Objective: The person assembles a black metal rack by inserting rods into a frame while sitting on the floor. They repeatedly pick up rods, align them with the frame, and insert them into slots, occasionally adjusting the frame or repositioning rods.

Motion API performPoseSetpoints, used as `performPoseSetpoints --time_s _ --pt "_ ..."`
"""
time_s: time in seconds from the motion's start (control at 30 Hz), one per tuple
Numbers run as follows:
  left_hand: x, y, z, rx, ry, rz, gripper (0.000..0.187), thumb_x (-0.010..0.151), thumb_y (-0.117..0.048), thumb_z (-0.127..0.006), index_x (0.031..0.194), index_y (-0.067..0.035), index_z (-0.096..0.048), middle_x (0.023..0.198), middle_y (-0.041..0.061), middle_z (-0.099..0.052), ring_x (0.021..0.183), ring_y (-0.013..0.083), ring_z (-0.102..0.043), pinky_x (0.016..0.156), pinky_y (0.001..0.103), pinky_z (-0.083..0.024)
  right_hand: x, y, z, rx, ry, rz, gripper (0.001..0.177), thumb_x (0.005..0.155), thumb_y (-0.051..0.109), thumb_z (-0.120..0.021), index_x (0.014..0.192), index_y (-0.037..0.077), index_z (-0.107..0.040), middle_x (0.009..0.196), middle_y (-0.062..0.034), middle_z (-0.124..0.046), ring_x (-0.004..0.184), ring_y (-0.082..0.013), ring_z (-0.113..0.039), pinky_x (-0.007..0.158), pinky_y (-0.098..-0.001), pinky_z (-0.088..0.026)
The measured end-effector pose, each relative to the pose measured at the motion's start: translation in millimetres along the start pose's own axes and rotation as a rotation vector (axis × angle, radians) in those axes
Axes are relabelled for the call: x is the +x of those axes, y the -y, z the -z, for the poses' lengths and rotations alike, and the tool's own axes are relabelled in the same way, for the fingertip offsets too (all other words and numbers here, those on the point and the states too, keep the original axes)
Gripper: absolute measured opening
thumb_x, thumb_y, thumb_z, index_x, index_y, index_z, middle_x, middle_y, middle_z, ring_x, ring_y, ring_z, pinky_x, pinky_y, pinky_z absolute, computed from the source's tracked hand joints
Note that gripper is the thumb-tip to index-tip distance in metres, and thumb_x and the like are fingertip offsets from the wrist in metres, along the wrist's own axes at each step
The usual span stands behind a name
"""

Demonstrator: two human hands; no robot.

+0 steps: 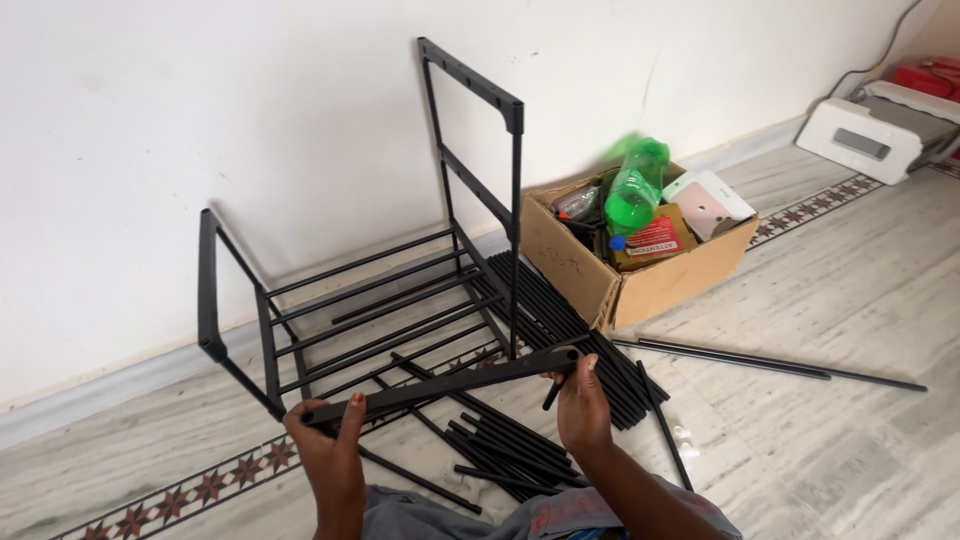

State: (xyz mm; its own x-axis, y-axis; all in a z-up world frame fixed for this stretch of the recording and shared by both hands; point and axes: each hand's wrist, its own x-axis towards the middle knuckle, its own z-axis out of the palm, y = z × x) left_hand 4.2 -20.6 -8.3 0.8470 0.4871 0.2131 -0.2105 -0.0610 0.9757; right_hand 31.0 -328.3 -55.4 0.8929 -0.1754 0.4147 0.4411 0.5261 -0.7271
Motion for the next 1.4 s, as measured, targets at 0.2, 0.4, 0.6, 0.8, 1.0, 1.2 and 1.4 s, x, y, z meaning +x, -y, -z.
performPoseSetpoints --time_s 0.2,0.4,0.6,0.8,1.0,1.2,1.4 --pt "-7 21 -6 -0.02 -0.012 -0.038 0.037 0.096 -0.013 -0.071 0.119 -0.004 -0.043 0.091 0.007 -0.05 0.079 0.0117 -0.05 0.066 0.027 -0.043 2 -8 11 -0.045 -0.146 -0.05 0.042 0.11 0.038 -0.041 0.096 0.004 -0.062 0.088 -0.0075 -0.054 0.088 -0.019 -0.049 0.088 -0.0366 -0.04" --pt "-15 29 -9 -0.067 0.001 -0.277 0.044 0.094 -0.001 -0.068 0.125 -0.005 -0.037 0.111 0.013 -0.044 0.097 0.0142 -0.049 0.088 0.032 -0.047 4 -20 30 0.096 -0.201 0.024 0.033 0.105 0.035 -0.052 0.097 0.004 -0.059 0.092 -0.0047 -0.05 0.087 -0.0165 -0.044 0.086 -0.0347 -0.037" --pt "-18 24 -9 -0.086 0.024 -0.321 0.046 0.094 0.004 -0.065 0.126 -0.005 -0.034 0.113 0.013 -0.041 0.105 0.0159 -0.048 0.097 0.037 -0.049 4 -10 21 0.105 -0.178 0.043 0.034 0.104 0.036 -0.052 0.098 0.003 -0.058 0.094 -0.0066 -0.053 0.091 -0.0183 -0.049 0.089 -0.035 -0.04" --pt "-14 17 -4 -0.051 -0.028 -0.3 0.045 0.091 0.003 -0.067 0.124 -0.006 -0.037 0.115 0.013 -0.042 0.103 0.0151 -0.05 0.095 0.035 -0.049 2 -1 6 -0.007 -0.117 -0.043 0.049 0.106 0.045 -0.039 0.103 0.002 -0.061 0.095 -0.0058 -0.052 0.087 -0.0158 -0.044 0.086 -0.033 -0.038" --pt "-17 20 -7 -0.088 -0.004 -0.29 0.045 0.092 -0.001 -0.07 0.123 -0.006 -0.039 0.11 0.012 -0.045 0.098 0.016 -0.05 0.089 0.034 -0.049 4 -12 18 0.039 -0.138 -0.034 0.034 0.11 0.03 -0.047 0.095 0.003 -0.06 0.087 -0.0081 -0.05 0.085 -0.0185 -0.046 0.084 -0.0375 -0.04" --pt "-23 26 -11 -0.058 0.011 -0.319 0.044 0.093 -0.003 -0.071 0.123 -0.007 -0.038 0.113 0.012 -0.045 0.105 0.0171 -0.048 0.097 0.035 -0.046 6 -17 31 0.128 -0.203 -0.022 0.028 0.106 0.026 -0.046 0.092 0.003 -0.056 0.091 -0.0071 -0.051 0.089 -0.0177 -0.048 0.09 -0.0366 -0.04" --pt "-22 25 -10 -0.116 0.021 -0.298 0.045 0.092 -0.002 -0.071 0.122 -0.006 -0.038 0.114 0.012 -0.044 0.106 0.0167 -0.049 0.098 0.034 -0.047 6 -20 34 0.142 -0.201 -0.03 0.028 0.104 0.025 -0.047 0.092 0.002 -0.057 0.091 -0.0082 -0.051 0.09 -0.0185 -0.049 0.092 -0.037 -0.04"
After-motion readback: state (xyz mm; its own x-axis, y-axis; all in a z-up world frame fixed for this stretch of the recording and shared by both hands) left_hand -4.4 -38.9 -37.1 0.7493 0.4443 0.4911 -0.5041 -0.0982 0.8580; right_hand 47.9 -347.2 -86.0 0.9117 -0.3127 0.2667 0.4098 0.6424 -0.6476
